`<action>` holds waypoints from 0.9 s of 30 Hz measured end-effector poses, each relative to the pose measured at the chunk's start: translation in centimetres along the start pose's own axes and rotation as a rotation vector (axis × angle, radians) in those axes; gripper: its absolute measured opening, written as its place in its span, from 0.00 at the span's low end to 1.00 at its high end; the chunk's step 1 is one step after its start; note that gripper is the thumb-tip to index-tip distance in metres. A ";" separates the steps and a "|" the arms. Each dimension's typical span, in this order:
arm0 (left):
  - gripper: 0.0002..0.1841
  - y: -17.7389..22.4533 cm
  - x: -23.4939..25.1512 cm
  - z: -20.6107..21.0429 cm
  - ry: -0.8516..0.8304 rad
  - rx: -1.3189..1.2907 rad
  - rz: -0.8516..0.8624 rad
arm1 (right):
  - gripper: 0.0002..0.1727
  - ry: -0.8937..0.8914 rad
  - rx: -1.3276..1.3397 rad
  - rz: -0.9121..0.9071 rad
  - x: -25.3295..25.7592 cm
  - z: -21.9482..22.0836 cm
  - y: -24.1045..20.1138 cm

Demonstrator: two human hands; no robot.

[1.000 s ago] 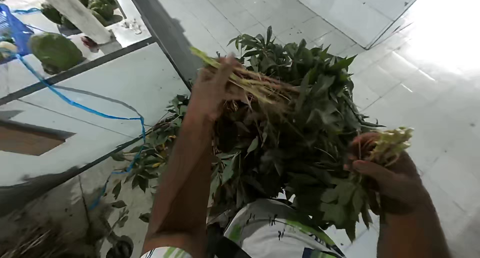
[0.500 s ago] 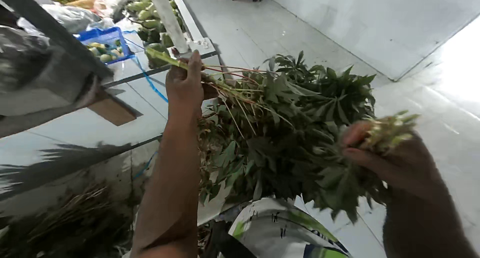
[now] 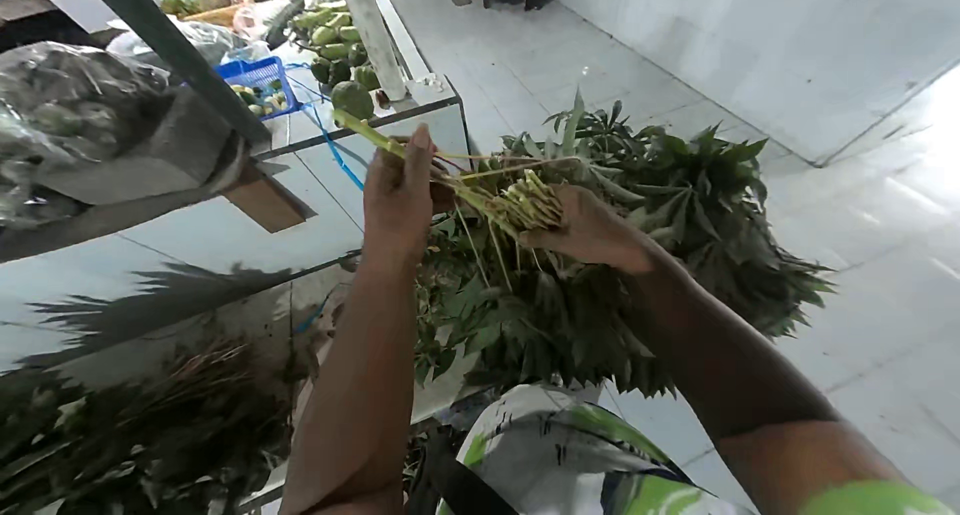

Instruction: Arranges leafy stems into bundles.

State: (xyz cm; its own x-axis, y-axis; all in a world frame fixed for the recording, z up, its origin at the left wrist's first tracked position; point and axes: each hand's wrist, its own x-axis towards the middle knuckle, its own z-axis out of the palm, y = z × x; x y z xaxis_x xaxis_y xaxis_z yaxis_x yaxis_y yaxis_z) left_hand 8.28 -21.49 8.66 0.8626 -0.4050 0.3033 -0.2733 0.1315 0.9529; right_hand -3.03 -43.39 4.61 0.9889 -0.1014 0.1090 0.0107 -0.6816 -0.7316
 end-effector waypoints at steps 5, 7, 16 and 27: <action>0.40 -4.8 -1.7 0.1 -0.145 0.234 0.046 | 0.32 -0.011 0.207 0.073 1.0 2.3 1.9; 0.29 -6.5 -2.1 -0.2 -0.064 0.318 0.038 | 0.36 0.031 0.135 0.138 0.8 2.5 2.5; 0.28 -9.1 -1.9 -0.4 0.119 0.467 -0.235 | 0.30 -0.009 -0.053 0.060 -2.6 5.3 1.9; 0.40 -9.8 -3.4 0.2 0.087 0.626 -0.151 | 0.28 -0.041 -0.160 0.155 2.1 7.6 4.5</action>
State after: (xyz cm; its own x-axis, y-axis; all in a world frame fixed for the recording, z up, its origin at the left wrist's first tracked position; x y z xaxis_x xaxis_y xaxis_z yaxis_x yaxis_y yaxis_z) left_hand 7.93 -21.63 -1.67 0.9352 -0.2992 0.1892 -0.3196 -0.4839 0.8147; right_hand 0.21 -41.13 -3.56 0.9821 -0.1864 -0.0259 -0.1619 -0.7666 -0.6213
